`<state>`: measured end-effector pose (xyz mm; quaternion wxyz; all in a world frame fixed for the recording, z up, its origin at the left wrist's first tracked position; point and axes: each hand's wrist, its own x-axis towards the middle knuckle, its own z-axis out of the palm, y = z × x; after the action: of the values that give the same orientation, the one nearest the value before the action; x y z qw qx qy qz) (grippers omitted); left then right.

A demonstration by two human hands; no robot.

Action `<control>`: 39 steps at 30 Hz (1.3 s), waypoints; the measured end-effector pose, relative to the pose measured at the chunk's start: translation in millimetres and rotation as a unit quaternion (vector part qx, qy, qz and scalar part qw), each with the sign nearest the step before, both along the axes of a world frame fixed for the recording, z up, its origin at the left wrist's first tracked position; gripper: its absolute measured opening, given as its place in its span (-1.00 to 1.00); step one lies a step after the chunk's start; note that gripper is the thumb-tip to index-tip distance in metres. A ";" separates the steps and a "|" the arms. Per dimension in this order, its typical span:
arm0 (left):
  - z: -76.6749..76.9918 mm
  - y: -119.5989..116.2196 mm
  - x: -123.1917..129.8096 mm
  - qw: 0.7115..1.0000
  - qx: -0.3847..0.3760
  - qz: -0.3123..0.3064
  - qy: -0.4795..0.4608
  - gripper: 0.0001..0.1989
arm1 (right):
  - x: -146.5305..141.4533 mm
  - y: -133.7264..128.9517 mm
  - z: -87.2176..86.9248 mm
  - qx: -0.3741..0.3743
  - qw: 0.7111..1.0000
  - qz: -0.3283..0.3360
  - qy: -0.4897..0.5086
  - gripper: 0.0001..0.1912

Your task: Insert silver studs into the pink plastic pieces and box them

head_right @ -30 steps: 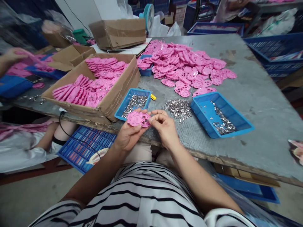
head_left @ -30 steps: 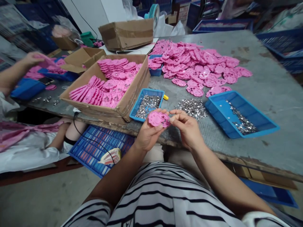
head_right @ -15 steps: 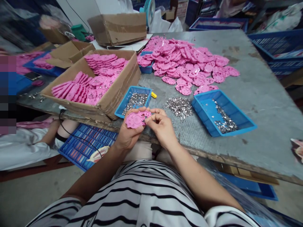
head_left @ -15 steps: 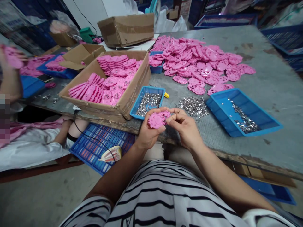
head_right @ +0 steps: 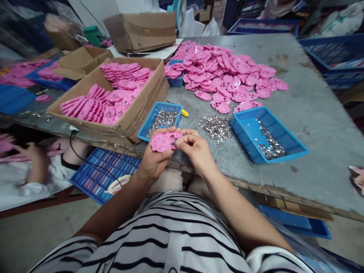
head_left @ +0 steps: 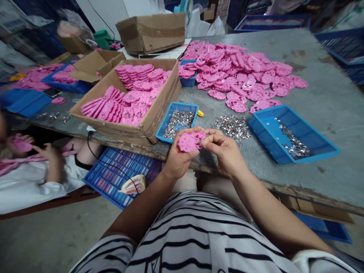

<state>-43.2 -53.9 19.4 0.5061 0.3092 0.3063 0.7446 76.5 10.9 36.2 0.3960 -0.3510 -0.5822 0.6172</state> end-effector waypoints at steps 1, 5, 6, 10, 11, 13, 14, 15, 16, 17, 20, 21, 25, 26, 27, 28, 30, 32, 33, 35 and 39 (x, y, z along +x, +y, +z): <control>0.7 -0.1 -0.5 1.000 -0.005 -0.004 -0.011 -0.50 | 0.8 1.6 0.2 -0.003 1.000 -0.006 0.005 -0.84; 4.6 -1.6 -1.5 0.999 -0.033 -0.023 -0.036 -0.49 | 4.4 8.3 2.0 0.014 1.000 -0.019 -0.009 -0.87; 5.4 -1.9 -1.4 0.998 -0.040 -0.025 -0.039 -0.48 | 5.1 9.6 2.9 0.022 1.000 -0.014 -0.015 -0.88; 7.9 -2.9 -0.6 0.997 -0.056 -0.032 -0.049 -0.46 | 6.6 12.8 7.2 0.059 0.997 0.028 -0.040 -0.87; 8.2 -3.1 -0.5 0.996 -0.060 -0.035 -0.050 -0.46 | 6.9 13.4 8.1 0.070 0.996 0.037 -0.050 -0.87; 8.1 -3.7 -0.9 0.996 -0.068 -0.041 -0.050 -0.45 | 7.7 14.9 9.7 0.089 0.992 0.052 -0.071 -0.87; 7.7 -3.9 -1.4 0.995 -0.073 -0.045 -0.050 -0.44 | 8.2 15.7 10.6 0.097 0.990 0.060 -0.080 -0.87; 6.9 -4.2 -2.0 0.995 -0.077 -0.049 -0.049 -0.44 | 8.6 16.4 11.5 0.104 0.988 0.069 -0.088 -0.88; 6.0 -4.4 -2.6 0.994 -0.081 -0.053 -0.050 -0.44 | 9.0 17.0 12.5 0.112 0.986 0.079 -0.093 -0.89; 4.9 -4.5 -3.3 0.994 -0.084 -0.057 -0.050 -0.43 | 9.3 17.7 13.6 0.119 0.984 0.088 -0.097 -0.89; 2.9 -4.6 -4.7 0.993 -0.085 -0.063 -0.051 -0.40 | 10.3 19.7 16.6 0.142 0.979 0.103 -0.108 -0.88; 3.1 -4.6 -4.7 0.993 -0.087 -0.065 -0.050 -0.40 | 10.7 20.3 17.1 0.148 0.977 0.105 -0.112 -0.88; 7.7 -3.9 -2.8 0.992 -0.096 -0.072 -0.043 -0.38 | 12.2 20.3 15.9 0.162 0.974 0.101 -0.126 -0.88; 8.7 -3.6 -2.0 0.992 -0.098 -0.075 -0.042 -0.35 | 12.3 19.2 14.6 0.167 0.974 0.092 -0.126 -0.88; 9.4 -3.4 -1.1 0.991 -0.099 -0.077 -0.042 -0.31 | 12.2 17.6 12.7 0.174 0.973 0.080 -0.125 -0.86; 9.5 -3.2 -0.3 0.991 -0.100 -0.080 -0.042 -0.28 | 11.9 15.9 10.5 0.184 0.973 0.065 -0.123 -0.85; 8.1 -3.3 0.9 0.990 -0.101 -0.084 -0.045 -0.24 | 10.6 12.5 5.1 0.201 0.972 0.023 -0.117 -0.86; 6.0 -4.2 1.0 0.990 -0.102 -0.084 -0.051 -0.22 | 8.5 11.5 -0.2 0.201 0.974 -0.002 -0.104 -0.86; 5.3 -4.9 0.5 0.990 -0.104 -0.082 -0.055 -0.23 | 7.2 12.3 -2.3 0.190 0.977 -0.002 -0.092 -0.85; 5.4 -6.7 -1.3 0.989 -0.108 -0.072 -0.064 -0.24 | 3.7 16.5 -4.8 0.154 0.987 0.008 -0.054 -0.81; 12.2 -11.0 -7.0 0.990 -0.114 -0.051 -0.069 -0.30 | -5.6 25.9 -2.4 0.097 0.995 0.024 0.017 -0.74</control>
<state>-50.2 -64.9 31.6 0.5954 0.2121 0.3375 0.6976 70.9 36.8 33.8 0.4229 -0.2865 -0.6408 0.5731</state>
